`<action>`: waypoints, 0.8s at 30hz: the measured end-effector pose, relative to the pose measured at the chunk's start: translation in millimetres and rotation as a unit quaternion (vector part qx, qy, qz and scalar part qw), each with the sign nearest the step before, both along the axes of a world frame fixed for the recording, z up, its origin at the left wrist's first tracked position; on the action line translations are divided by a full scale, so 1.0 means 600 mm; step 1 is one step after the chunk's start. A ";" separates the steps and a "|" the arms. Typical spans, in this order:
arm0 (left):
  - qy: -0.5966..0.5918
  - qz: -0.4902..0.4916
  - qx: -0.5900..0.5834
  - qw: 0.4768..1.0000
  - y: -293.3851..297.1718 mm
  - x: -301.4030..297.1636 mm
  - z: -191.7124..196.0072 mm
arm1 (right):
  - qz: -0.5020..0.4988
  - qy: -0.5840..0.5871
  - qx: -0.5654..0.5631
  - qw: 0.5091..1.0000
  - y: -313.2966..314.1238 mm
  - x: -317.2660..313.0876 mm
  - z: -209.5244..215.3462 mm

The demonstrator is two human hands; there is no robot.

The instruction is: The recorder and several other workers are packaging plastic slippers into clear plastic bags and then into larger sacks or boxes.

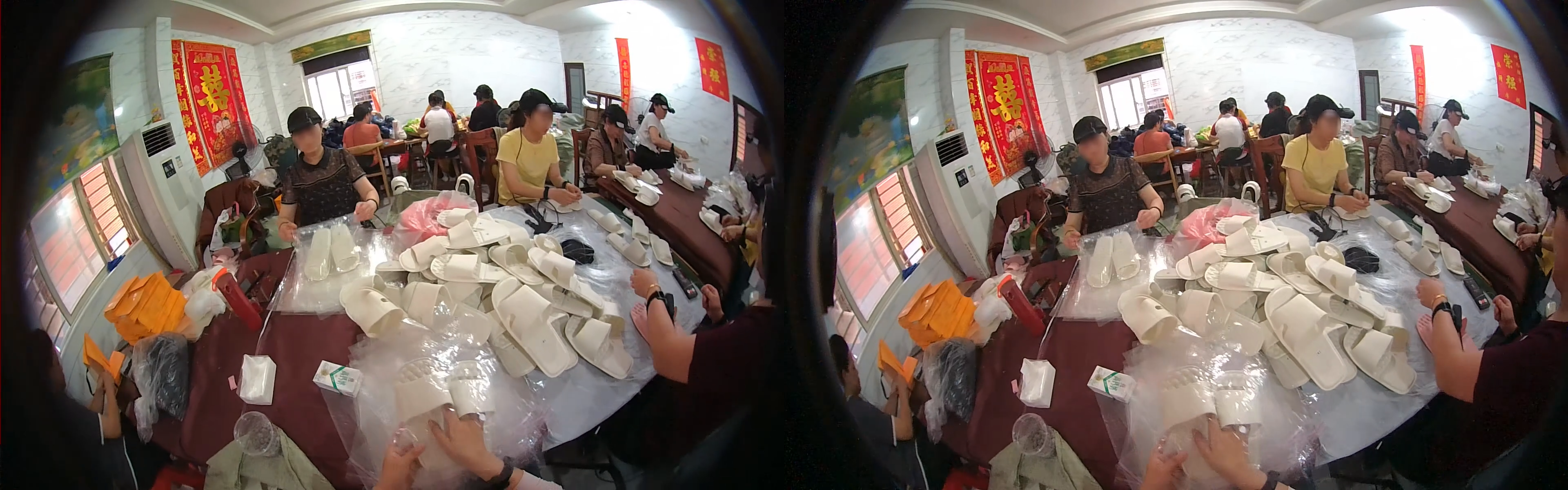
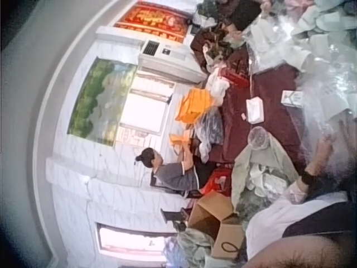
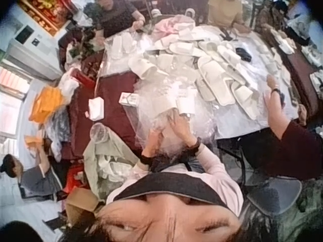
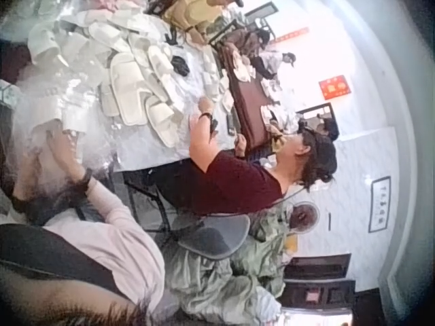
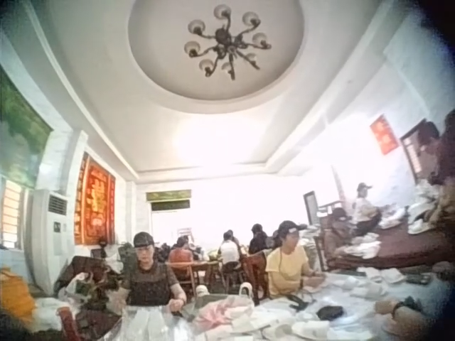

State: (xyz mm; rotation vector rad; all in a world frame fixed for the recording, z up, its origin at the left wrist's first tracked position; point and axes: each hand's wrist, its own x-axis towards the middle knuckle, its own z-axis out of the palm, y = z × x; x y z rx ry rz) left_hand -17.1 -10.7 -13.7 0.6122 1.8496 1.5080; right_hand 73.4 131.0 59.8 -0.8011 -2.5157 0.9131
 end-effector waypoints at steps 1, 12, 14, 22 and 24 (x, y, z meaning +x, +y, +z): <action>0.017 -0.039 0.015 0.999 -0.009 0.005 0.008 | -0.008 -0.029 0.037 0.999 0.002 -0.003 0.008; -0.385 0.088 0.159 0.905 0.006 0.001 -0.006 | 0.058 -0.034 0.056 0.996 0.034 -0.020 -0.048; -0.411 0.088 0.229 0.878 0.005 0.005 0.005 | 0.081 -0.036 0.071 0.993 0.030 -0.004 -0.051; -0.248 0.026 0.204 0.947 0.004 0.024 0.024 | 0.119 0.149 0.256 0.948 0.010 0.034 -0.081; -0.135 0.012 0.162 0.977 0.001 0.020 0.029 | 0.140 0.054 0.174 0.973 -0.001 0.030 -0.076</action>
